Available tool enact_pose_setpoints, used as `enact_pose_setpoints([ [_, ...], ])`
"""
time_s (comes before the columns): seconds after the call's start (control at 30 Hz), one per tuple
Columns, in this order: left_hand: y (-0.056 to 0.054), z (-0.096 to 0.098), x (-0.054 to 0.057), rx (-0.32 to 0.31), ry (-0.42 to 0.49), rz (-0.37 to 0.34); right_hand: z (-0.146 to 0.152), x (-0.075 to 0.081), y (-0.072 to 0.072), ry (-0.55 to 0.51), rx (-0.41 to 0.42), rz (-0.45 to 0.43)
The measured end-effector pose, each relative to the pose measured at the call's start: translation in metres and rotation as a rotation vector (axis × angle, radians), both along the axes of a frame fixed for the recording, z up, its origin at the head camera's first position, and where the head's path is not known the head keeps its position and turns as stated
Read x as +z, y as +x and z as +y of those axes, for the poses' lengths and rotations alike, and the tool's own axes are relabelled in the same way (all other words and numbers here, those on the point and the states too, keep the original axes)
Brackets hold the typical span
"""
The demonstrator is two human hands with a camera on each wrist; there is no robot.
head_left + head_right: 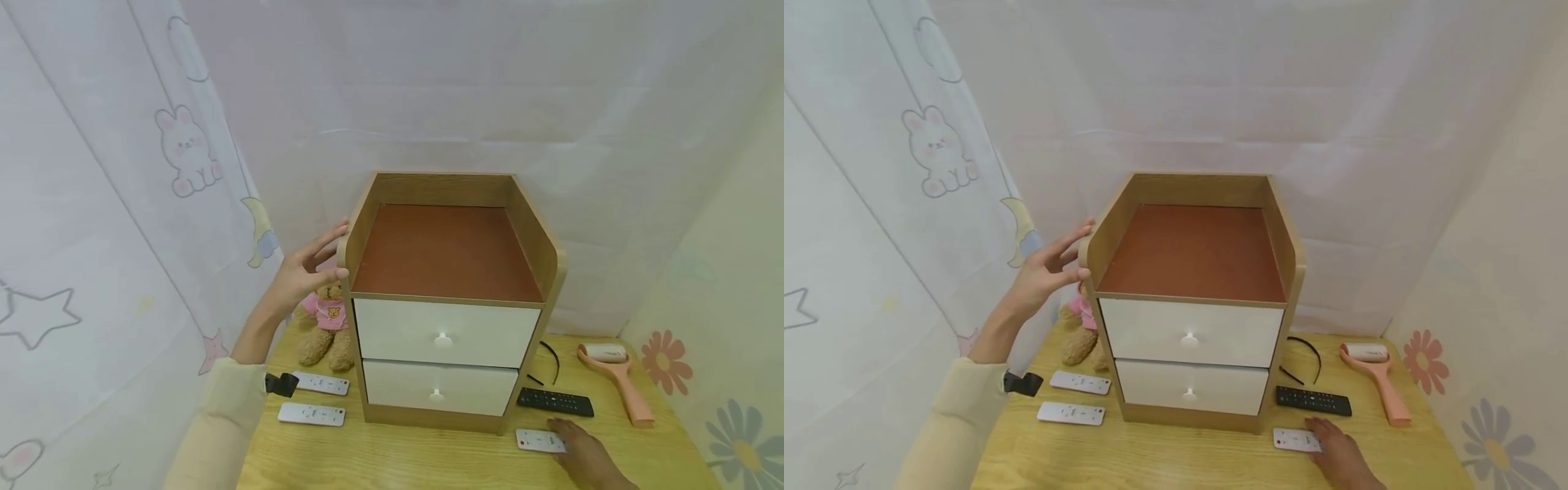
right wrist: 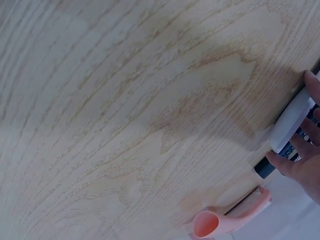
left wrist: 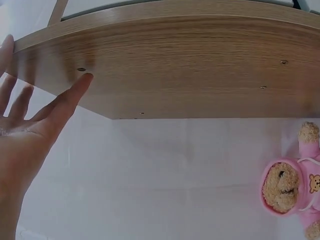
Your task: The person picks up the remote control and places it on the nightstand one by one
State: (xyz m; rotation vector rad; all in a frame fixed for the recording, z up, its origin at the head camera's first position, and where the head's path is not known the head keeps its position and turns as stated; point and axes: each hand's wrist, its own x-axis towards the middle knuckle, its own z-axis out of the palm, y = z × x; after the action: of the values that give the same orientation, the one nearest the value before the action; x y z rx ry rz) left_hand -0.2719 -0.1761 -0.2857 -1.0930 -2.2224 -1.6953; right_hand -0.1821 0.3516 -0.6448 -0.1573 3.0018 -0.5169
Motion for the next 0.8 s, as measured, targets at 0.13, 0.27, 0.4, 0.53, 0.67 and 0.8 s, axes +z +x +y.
enact_pose_setpoints([
  [0.13,-0.001,-0.002,0.002,-0.031,-0.015,-0.024,-0.001,0.0,-0.001,-0.021,0.012,-0.004],
  [0.27,-0.005,-0.003,0.003,-0.07,-0.009,0.001,0.002,0.003,0.0,-0.047,0.048,0.036],
  [0.4,-0.012,-0.002,-0.001,-0.111,0.02,0.029,0.008,0.006,0.004,-0.069,0.07,0.074],
  [0.53,-0.021,-0.005,-0.007,-0.123,0.026,0.049,0.013,0.006,0.006,-0.034,0.111,0.097],
  [0.67,-0.024,-0.011,-0.011,-0.116,0.029,0.044,0.012,0.006,0.008,-0.025,0.143,0.127],
  [0.8,-0.021,-0.016,-0.012,-0.108,0.028,0.017,0.007,0.008,0.011,-0.031,0.127,0.138],
])
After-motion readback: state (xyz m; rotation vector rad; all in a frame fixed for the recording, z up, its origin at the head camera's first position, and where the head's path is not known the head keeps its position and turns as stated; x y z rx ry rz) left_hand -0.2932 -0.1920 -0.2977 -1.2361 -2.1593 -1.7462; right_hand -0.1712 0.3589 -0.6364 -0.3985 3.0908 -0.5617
